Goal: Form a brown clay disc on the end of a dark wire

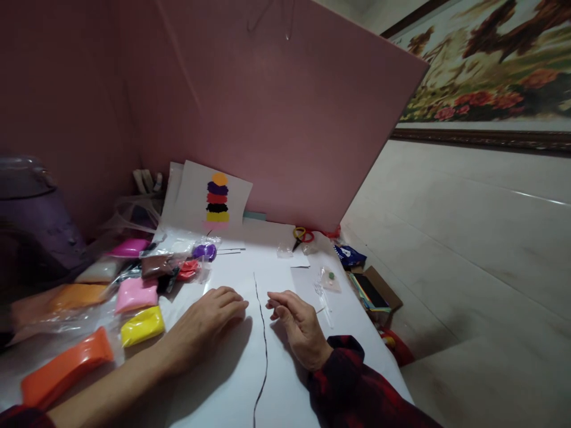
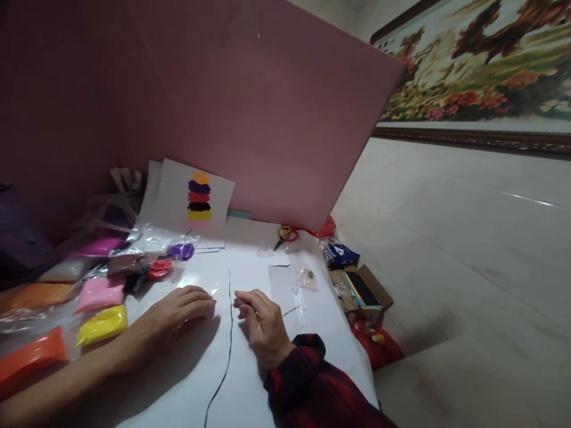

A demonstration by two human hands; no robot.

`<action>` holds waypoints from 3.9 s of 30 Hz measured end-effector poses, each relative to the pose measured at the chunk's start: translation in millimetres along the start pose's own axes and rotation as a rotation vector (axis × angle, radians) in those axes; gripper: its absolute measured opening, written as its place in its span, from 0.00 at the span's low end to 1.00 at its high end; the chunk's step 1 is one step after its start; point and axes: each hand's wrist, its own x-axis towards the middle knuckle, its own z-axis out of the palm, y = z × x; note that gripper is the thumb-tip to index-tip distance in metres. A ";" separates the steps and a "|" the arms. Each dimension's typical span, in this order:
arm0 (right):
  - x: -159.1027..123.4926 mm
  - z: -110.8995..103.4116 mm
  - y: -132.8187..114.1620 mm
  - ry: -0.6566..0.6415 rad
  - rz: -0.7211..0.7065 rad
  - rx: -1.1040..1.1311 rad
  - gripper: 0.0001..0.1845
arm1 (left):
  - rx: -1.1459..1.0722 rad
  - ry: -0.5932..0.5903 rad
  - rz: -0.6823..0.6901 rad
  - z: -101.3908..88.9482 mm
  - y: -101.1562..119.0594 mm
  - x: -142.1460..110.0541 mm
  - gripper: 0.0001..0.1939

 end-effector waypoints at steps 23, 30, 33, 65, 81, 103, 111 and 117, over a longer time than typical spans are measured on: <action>-12.5 9.8 -7.3 -0.031 -0.171 -0.004 0.21 | -1.368 -0.155 -0.714 25.9 40.0 7.6 0.25; -11.5 5.8 -11.5 -0.059 -0.263 -0.091 0.16 | -1.224 -0.119 -0.690 23.0 45.8 5.2 0.26; -13.6 4.7 -7.2 -0.044 -0.300 -0.112 0.15 | -1.267 -0.095 -0.702 23.9 46.9 5.0 0.24; -14.4 10.5 -8.9 -0.024 -0.325 -0.121 0.19 | -1.409 -0.026 -0.766 35.2 37.0 5.6 0.27; -14.2 8.8 -14.8 -0.059 -0.430 -0.237 0.16 | -1.248 -0.077 -0.647 18.8 51.1 6.0 0.26; -17.5 8.8 -7.4 -0.001 -0.331 -0.193 0.18 | -1.264 -0.105 -0.618 18.1 52.2 3.7 0.25; -16.6 8.0 -8.6 -0.055 -0.377 -0.191 0.18 | -1.153 -0.083 -0.654 16.0 53.4 4.9 0.28; -14.8 8.4 -10.8 0.014 -0.332 -0.164 0.12 | -1.205 -0.092 -0.611 17.3 52.3 3.2 0.26</action>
